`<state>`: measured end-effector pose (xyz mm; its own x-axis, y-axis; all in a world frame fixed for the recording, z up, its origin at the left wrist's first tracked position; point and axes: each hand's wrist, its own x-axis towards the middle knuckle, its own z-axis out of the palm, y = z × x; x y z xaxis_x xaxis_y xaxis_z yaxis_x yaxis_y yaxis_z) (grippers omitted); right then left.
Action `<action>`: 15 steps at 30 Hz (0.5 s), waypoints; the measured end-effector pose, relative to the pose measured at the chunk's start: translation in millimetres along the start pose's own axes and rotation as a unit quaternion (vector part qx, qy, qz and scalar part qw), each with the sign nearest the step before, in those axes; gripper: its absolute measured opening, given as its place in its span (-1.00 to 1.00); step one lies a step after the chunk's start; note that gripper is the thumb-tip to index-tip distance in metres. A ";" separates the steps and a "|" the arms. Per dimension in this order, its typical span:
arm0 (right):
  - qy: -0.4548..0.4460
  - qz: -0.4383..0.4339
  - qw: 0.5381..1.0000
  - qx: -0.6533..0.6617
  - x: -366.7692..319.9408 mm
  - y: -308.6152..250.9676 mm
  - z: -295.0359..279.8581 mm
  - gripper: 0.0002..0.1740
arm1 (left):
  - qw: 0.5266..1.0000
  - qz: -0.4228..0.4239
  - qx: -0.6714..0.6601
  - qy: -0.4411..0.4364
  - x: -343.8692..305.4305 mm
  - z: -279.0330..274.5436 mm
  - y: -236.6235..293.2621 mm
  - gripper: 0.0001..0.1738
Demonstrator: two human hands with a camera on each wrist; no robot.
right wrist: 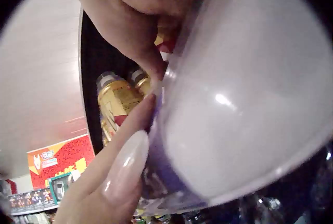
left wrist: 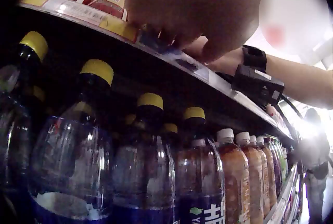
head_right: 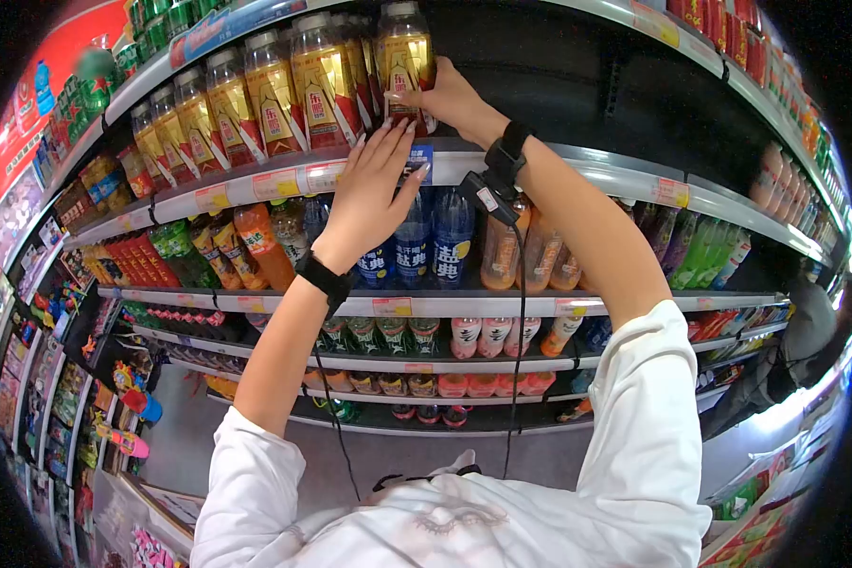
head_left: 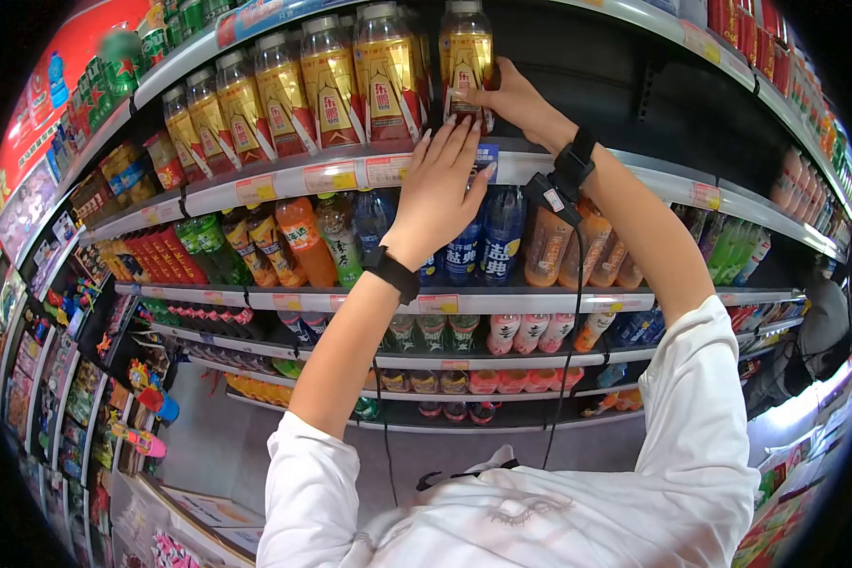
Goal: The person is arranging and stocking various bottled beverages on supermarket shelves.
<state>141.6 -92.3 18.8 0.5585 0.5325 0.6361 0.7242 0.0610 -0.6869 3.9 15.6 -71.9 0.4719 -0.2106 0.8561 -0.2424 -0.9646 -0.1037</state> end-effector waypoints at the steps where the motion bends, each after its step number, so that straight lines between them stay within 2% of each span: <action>1: -0.011 -0.011 1.000 0.000 4.1 2.9 0.5 -0.23 | 1.000 0.004 -0.004 0.007 -0.3 -0.2 0.4 -0.42; 5: -0.073 0.000 0.997 0.001 18.8 21.8 1.5 -0.17 | 0.999 -0.005 -0.027 0.035 -0.9 2.9 3.6 -0.43; 6: -0.072 0.011 0.997 -0.016 17.8 18.4 3.2 -0.20 | 0.999 0.001 -0.026 0.047 -0.9 5.0 2.3 -0.42; 9: -0.048 -0.025 0.998 0.015 27.8 34.9 11.8 -0.29 | 0.998 -0.001 -0.032 0.061 -1.6 5.9 2.9 -0.42; 12: -0.037 -0.030 0.999 0.018 30.2 44.4 15.8 -0.27 | 0.997 -0.003 -0.039 0.067 -3.0 7.1 1.9 -0.42; 15: -0.033 -0.031 0.997 -0.054 35.6 48.3 14.2 -0.21 | 0.996 -0.006 -0.044 0.075 -3.3 8.2 2.6 -0.42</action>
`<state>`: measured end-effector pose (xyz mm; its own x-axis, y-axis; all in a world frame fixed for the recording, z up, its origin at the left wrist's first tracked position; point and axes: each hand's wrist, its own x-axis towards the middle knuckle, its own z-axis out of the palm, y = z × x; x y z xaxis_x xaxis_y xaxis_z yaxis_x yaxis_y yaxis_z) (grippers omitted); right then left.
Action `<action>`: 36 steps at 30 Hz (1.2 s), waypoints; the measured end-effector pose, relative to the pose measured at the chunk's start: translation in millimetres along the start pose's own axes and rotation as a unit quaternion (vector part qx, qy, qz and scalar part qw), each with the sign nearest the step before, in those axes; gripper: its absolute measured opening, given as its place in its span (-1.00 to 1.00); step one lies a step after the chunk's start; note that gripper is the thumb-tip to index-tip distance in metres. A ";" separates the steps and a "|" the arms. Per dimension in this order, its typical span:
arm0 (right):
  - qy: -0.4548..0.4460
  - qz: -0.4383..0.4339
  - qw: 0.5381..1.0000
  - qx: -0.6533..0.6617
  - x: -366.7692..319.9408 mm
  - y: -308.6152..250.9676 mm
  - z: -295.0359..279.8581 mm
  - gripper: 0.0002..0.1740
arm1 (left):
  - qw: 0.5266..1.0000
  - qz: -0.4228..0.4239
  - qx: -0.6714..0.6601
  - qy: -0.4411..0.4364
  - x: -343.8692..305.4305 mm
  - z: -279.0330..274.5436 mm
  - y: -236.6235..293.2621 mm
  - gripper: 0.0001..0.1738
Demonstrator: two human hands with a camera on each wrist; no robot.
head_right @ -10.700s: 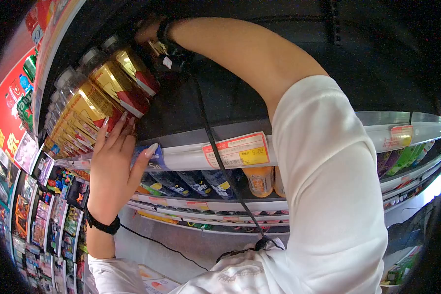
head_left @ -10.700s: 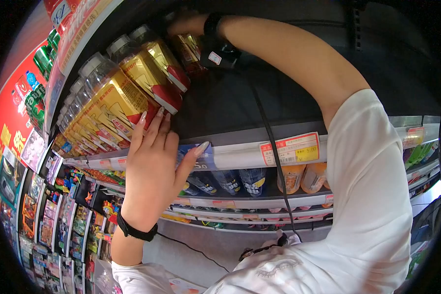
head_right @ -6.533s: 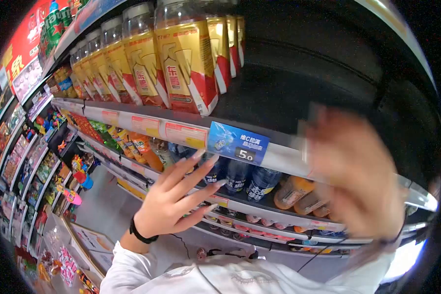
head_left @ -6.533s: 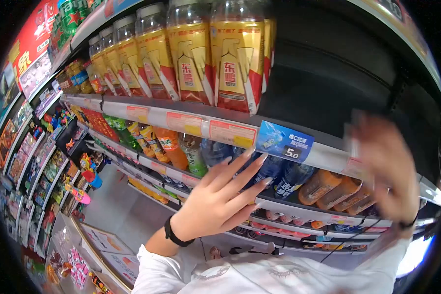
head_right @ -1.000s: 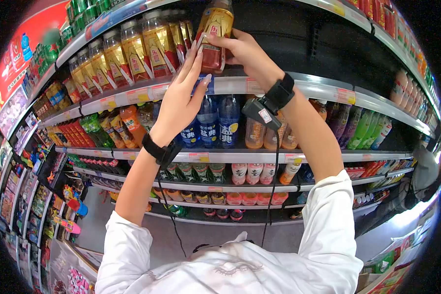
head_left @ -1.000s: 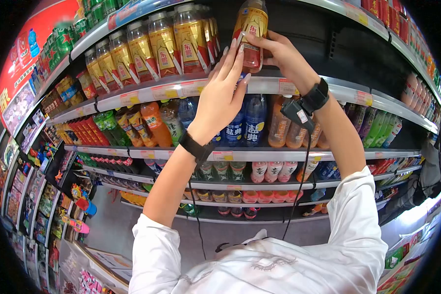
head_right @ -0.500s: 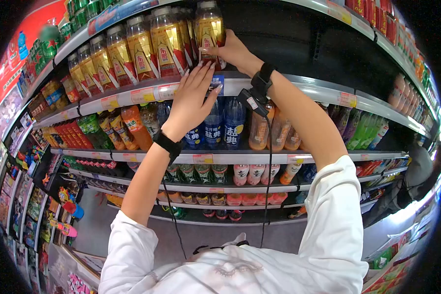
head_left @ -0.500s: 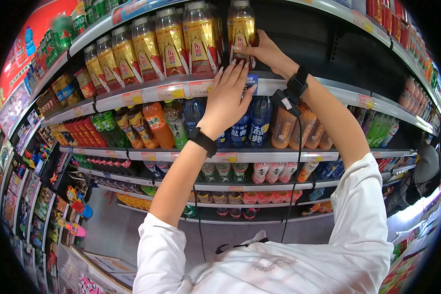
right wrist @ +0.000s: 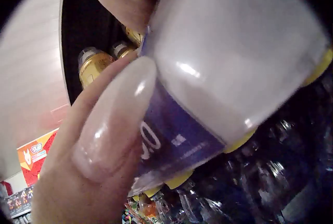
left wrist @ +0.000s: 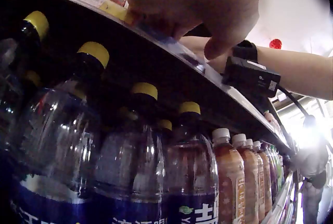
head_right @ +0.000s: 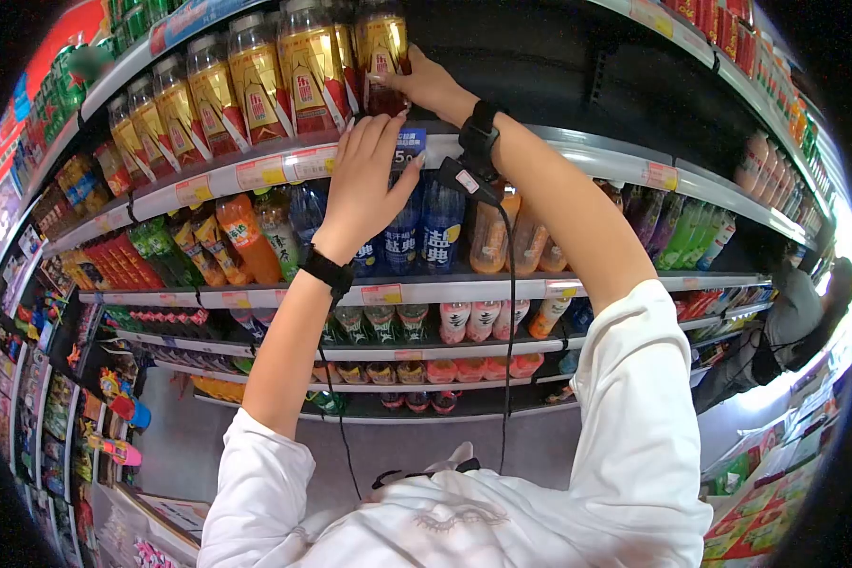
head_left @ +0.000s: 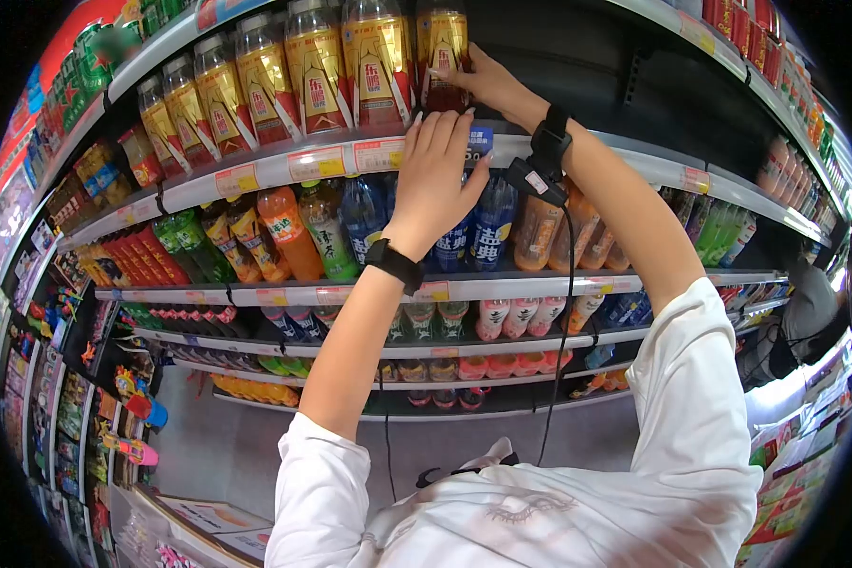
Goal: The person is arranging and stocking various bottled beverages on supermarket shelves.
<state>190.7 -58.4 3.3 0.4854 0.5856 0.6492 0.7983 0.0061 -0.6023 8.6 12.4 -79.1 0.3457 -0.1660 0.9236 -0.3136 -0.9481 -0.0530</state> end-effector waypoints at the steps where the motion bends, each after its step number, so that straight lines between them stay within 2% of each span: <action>1: 0.001 0.007 1.000 -0.021 -0.1 -0.7 0.2 -0.19 | 1.000 -0.002 -0.001 0.003 -0.1 0.6 0.8 -0.41; 9: 0.023 0.017 0.990 -0.140 -1.9 -5.6 2.4 -0.11 | 1.000 -0.008 -0.003 0.012 -1.4 4.4 0.9 -0.40; 12: 0.021 -0.025 0.995 -0.091 -4.9 -3.8 2.8 -0.09 | 1.000 -0.004 -0.004 0.006 -1.7 3.5 -1.1 -0.40; 16: -0.043 0.055 0.991 -0.117 -2.1 -13.0 -0.7 -0.04 | 1.000 0.000 -0.016 -0.019 -7.2 -13.1 -6.6 -0.37; 20: 0.140 -0.038 0.979 -0.145 -35.9 -27.4 2.3 -0.06 | 0.999 -0.028 -0.025 -0.020 -49.6 -66.0 0.5 -0.40; 22: 0.219 -0.144 0.961 -0.091 -68.6 -61.0 25.7 -0.26 | 0.997 -0.061 -0.016 -0.044 -85.8 -99.7 6.6 -0.46; 24: 0.230 -0.201 0.951 -0.038 -105.4 -92.9 57.9 -0.44 | 0.989 -0.132 -0.034 -0.063 -130.5 -133.9 12.6 -0.50; 26: 0.172 -0.190 0.964 0.068 -143.1 -129.1 97.7 -0.55 | 0.969 -0.232 -0.033 -0.080 -179.3 -166.6 22.4 -0.54; 28: 0.086 -0.226 0.965 0.098 -163.4 -139.1 141.6 -0.59 | 0.939 -0.338 0.008 -0.072 -233.9 -199.5 34.3 -0.58; 30: -0.004 -0.270 0.961 0.061 -175.2 -152.1 187.3 -0.58 | 0.894 -0.443 0.047 -0.049 -282.8 -239.2 57.8 -0.61; 31: -0.055 -0.253 0.961 0.101 -180.9 -158.8 213.1 -0.59 | 0.866 -0.494 0.066 -0.033 -305.2 -259.9 68.2 -0.63; 33: -0.152 -0.223 0.951 0.155 -192.2 -180.1 261.6 -0.60 | 0.831 -0.542 0.126 -0.002 -354.1 -298.1 88.8 -0.62; 34: -0.187 -0.244 0.938 0.163 -194.0 -178.9 290.5 -0.61 | 0.811 -0.565 0.155 0.014 -374.1 -315.2 103.2 -0.62; 36: -0.262 -0.226 0.911 0.224 -207.8 -202.2 342.0 -0.60 | 0.775 -0.593 0.216 0.049 -396.7 -350.5 127.6 -0.66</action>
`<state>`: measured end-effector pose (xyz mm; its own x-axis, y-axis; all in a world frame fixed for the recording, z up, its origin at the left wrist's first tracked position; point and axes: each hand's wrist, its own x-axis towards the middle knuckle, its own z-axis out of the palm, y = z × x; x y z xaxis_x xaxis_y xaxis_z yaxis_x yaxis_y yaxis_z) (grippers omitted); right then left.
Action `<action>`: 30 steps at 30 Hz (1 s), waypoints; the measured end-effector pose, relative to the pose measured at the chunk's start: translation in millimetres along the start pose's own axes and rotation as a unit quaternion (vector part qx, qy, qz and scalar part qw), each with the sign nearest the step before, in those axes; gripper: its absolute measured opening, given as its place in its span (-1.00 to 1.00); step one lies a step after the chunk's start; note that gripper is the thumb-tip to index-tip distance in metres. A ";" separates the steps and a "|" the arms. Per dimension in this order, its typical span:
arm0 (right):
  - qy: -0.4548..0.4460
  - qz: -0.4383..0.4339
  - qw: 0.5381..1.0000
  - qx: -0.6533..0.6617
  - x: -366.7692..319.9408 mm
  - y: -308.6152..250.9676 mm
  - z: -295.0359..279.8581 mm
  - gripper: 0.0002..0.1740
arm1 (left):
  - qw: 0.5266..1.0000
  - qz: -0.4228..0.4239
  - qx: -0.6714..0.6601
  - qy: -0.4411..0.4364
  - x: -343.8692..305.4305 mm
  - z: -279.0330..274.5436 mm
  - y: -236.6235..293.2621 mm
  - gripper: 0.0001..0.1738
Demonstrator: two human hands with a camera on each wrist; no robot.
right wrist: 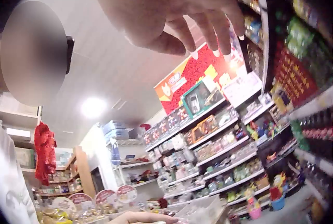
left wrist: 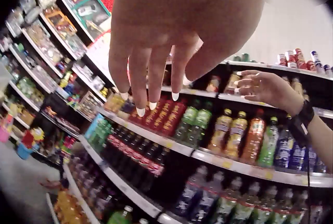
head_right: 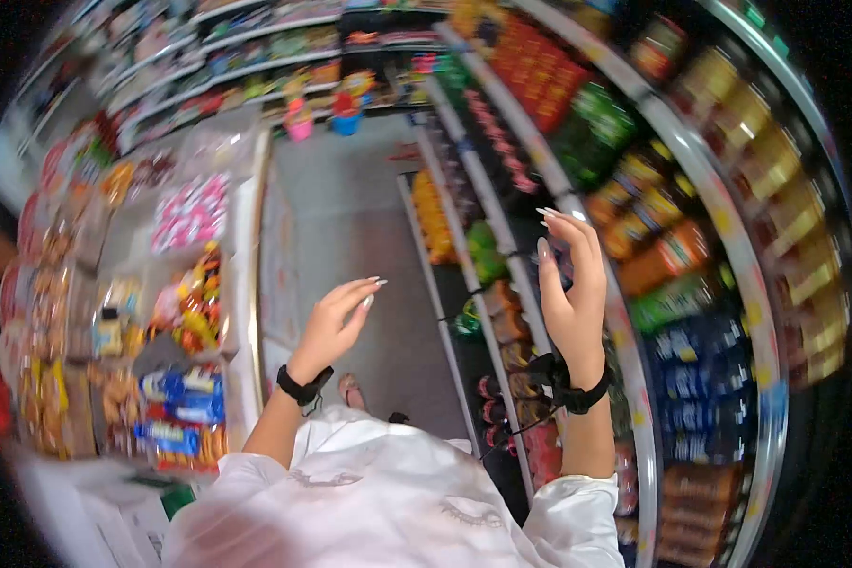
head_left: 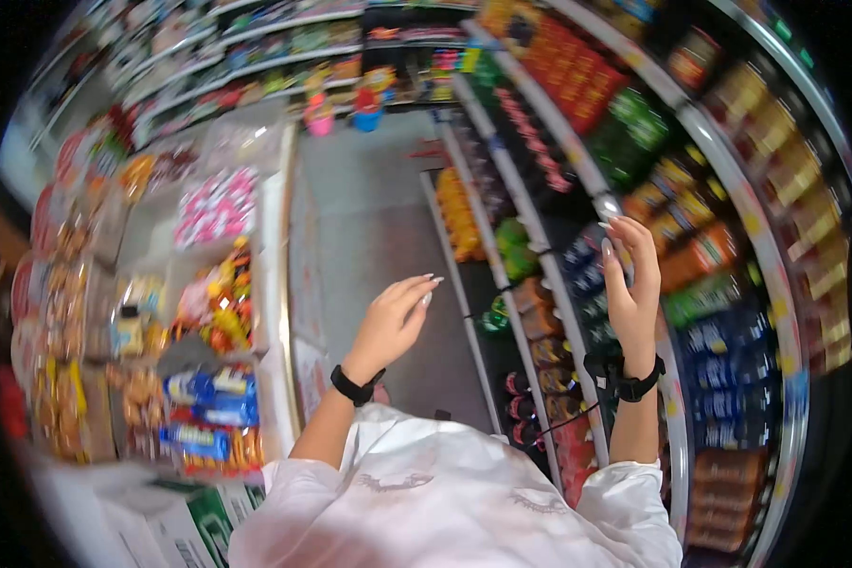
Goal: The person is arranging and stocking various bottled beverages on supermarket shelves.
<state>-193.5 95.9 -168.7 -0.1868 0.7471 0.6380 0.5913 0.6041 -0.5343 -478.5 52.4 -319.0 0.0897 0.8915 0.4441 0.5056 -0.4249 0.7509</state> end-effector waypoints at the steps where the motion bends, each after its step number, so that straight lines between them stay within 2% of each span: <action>1: -0.031 -0.004 0.999 0.029 9.2 -1.8 27.7 -0.60 | 0.999 -0.023 0.012 0.023 -8.0 -18.5 -9.7 -0.67; 4: -0.120 -0.016 0.989 0.090 37.5 -17.5 107.1 -0.60 | 0.991 -0.078 0.052 0.097 -33.1 -65.2 -35.9 -0.66; 10: -0.259 -0.124 0.936 0.201 55.7 -59.4 271.8 -0.57 | 0.946 -0.175 0.142 0.231 -88.7 -135.8 -83.0 -0.65; 14: -0.379 -0.162 0.880 0.235 39.1 -92.6 368.4 -0.55 | 0.877 -0.250 0.207 0.354 -127.0 -168.4 -129.0 -0.60; 15: -0.403 -0.168 0.863 0.254 31.3 -96.3 392.5 -0.54 | 0.861 -0.284 0.206 0.368 -137.7 -173.3 -141.0 -0.52; 18: -0.481 -0.160 0.826 0.248 8.5 -108.0 449.6 -0.47 | 0.835 -0.348 0.215 0.367 -163.9 -177.7 -174.7 -0.43; 19: -0.508 -0.152 0.815 0.234 1.0 -110.6 463.2 -0.44 | 0.836 -0.365 0.213 0.349 -168.6 -178.2 -182.8 -0.32; 22: -0.556 -0.142 0.785 0.233 -14.6 -112.3 501.9 -0.37 | 0.834 -0.419 0.189 0.304 -175.6 -170.7 -209.0 -0.25; 24: -0.586 -0.155 0.768 0.207 -26.9 -104.2 536.9 -0.32 | 0.830 -0.413 0.226 0.299 -176.6 -169.2 -221.8 -0.18; 28: -0.638 -0.174 0.738 0.136 -44.1 -117.5 563.5 -0.24 | 0.811 -0.458 0.233 0.278 -169.4 -173.6 -234.1 -0.15; 29: -0.660 -0.155 0.714 0.175 -42.3 -126.0 558.3 -0.18 | 0.805 -0.469 0.234 0.278 -166.8 -172.5 -239.7 -0.15; 30: -0.653 -0.139 0.719 0.193 -46.9 -130.1 560.5 -0.15 | 0.799 -0.479 0.235 0.277 -163.2 -172.6 -244.3 -0.14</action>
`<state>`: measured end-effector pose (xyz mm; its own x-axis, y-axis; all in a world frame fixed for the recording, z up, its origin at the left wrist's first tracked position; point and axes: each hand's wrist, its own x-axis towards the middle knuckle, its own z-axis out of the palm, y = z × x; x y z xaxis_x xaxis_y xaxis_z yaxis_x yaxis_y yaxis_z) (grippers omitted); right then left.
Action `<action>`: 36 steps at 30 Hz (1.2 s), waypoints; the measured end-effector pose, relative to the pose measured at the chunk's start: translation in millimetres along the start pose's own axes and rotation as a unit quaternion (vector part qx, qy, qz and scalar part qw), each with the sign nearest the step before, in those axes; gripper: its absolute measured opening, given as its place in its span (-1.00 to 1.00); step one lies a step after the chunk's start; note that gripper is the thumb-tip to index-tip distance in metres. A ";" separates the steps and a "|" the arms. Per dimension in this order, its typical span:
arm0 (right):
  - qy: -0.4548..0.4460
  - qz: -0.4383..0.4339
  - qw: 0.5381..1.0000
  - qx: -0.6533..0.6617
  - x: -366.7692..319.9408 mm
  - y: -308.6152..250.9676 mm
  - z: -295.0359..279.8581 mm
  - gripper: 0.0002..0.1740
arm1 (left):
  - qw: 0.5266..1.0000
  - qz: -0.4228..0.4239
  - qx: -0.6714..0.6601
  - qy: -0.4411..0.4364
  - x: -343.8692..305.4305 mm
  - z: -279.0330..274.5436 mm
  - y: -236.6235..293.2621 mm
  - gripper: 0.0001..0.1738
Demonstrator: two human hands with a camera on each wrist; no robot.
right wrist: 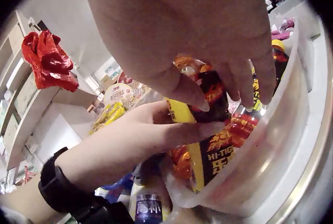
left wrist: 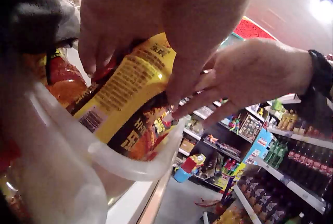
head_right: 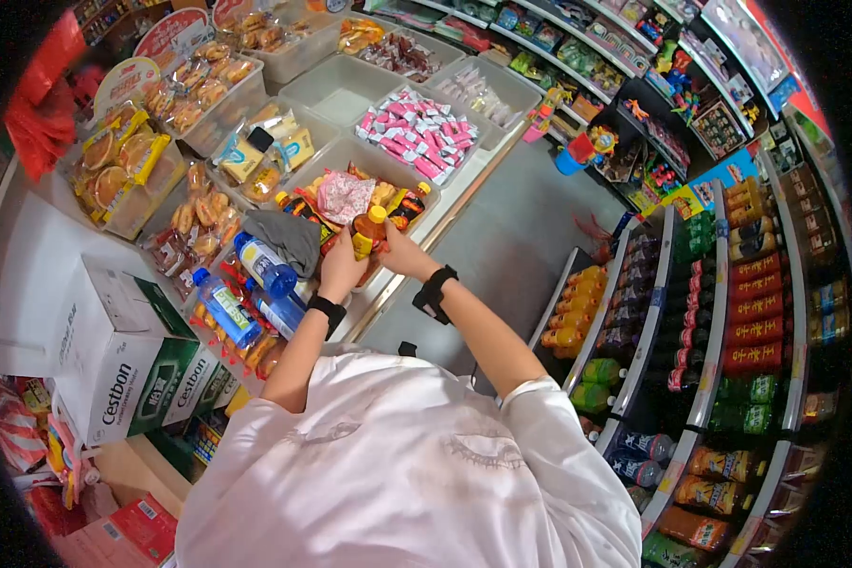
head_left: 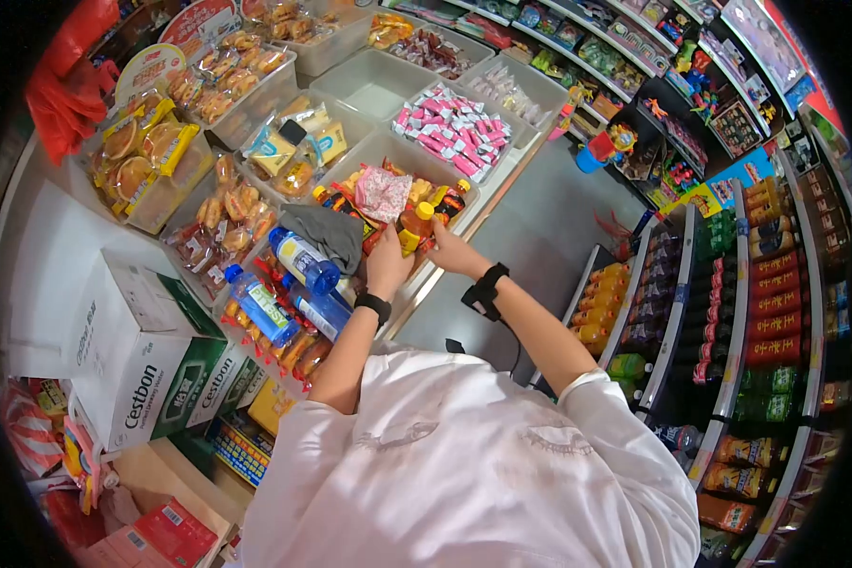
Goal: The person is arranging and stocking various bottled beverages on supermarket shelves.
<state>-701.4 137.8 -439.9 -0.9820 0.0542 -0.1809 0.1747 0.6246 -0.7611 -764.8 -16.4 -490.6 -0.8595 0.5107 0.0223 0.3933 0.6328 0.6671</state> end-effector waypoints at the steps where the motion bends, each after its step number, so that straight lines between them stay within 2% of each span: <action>1: 0.014 0.000 1.000 0.021 3.8 1.6 6.4 -0.13 | 1.000 -0.001 0.000 0.018 0.3 2.8 1.8 -0.14; 2: 0.028 0.002 0.999 0.044 6.0 4.2 11.9 -0.09 | 1.000 -0.007 0.001 0.018 1.0 3.8 1.4 -0.14; 3: 0.045 -0.041 0.997 0.054 4.7 2.6 14.2 -0.06 | 1.000 -0.012 0.003 0.015 1.0 3.5 2.5 -0.15; 6: 0.019 -0.021 0.995 0.093 -6.0 4.0 12.4 -0.09 | 0.999 -0.024 -0.019 0.018 2.4 2.3 5.1 -0.16; 7: 0.060 -0.083 0.993 0.054 -6.1 8.6 18.2 -0.04 | 0.999 -0.028 -0.027 0.015 3.4 0.1 4.2 -0.17; 10: -0.030 0.051 0.995 0.080 -12.7 -4.7 8.2 -0.03 | 0.998 -0.020 -0.056 0.021 1.0 -3.5 -1.3 -0.22; 11: -0.042 0.060 0.992 0.100 -16.0 -10.0 6.9 -0.04 | 0.997 -0.012 -0.070 0.027 -1.3 -6.9 -2.1 -0.24; 14: -0.004 -0.071 0.989 0.126 -18.8 -10.8 12.3 -0.06 | 0.988 -0.006 -0.137 0.074 -6.1 -15.4 -0.9 -0.26; 17: 0.020 -0.098 0.985 0.141 -18.6 -20.4 9.7 -0.12 | 0.975 0.001 -0.189 0.118 -16.6 -50.2 22.6 -0.31; 20: 0.033 -0.140 0.983 0.111 -17.6 -18.2 5.1 -0.15 | 0.935 0.004 -0.335 0.119 -18.5 -60.4 23.2 -0.37; 22: 0.016 -0.151 0.985 0.085 -27.2 -31.8 -5.5 -0.13 | 0.896 0.010 -0.434 0.096 -24.5 -67.9 29.4 -0.48; 25: 0.005 -0.147 0.976 0.159 -45.8 -46.4 -11.0 -0.11 | 0.849 0.027 -0.526 0.043 -34.3 -78.7 37.7 -0.57; 29: -0.025 -0.128 0.949 0.285 -69.5 -51.0 -22.2 -0.06 | 0.835 0.055 -0.547 0.001 -46.2 -90.0 55.7 -0.57; 32: -0.025 -0.092 0.952 0.291 -94.4 -49.6 -41.4 -0.07 | 0.813 0.066 -0.577 -0.032 -53.9 -93.8 76.5 -0.56; 36: 0.059 -0.087 0.954 0.280 -142.5 -60.9 -66.2 -0.10 | 0.779 0.096 -0.612 -0.101 -55.5 -80.6 109.5 -0.46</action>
<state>-576.9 143.6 -326.6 -0.9951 0.0962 0.0246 -0.0130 0.1200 -0.9927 -700.3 -22.4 -358.8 -0.7056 0.6872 0.1730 -0.2045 -0.4311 0.8788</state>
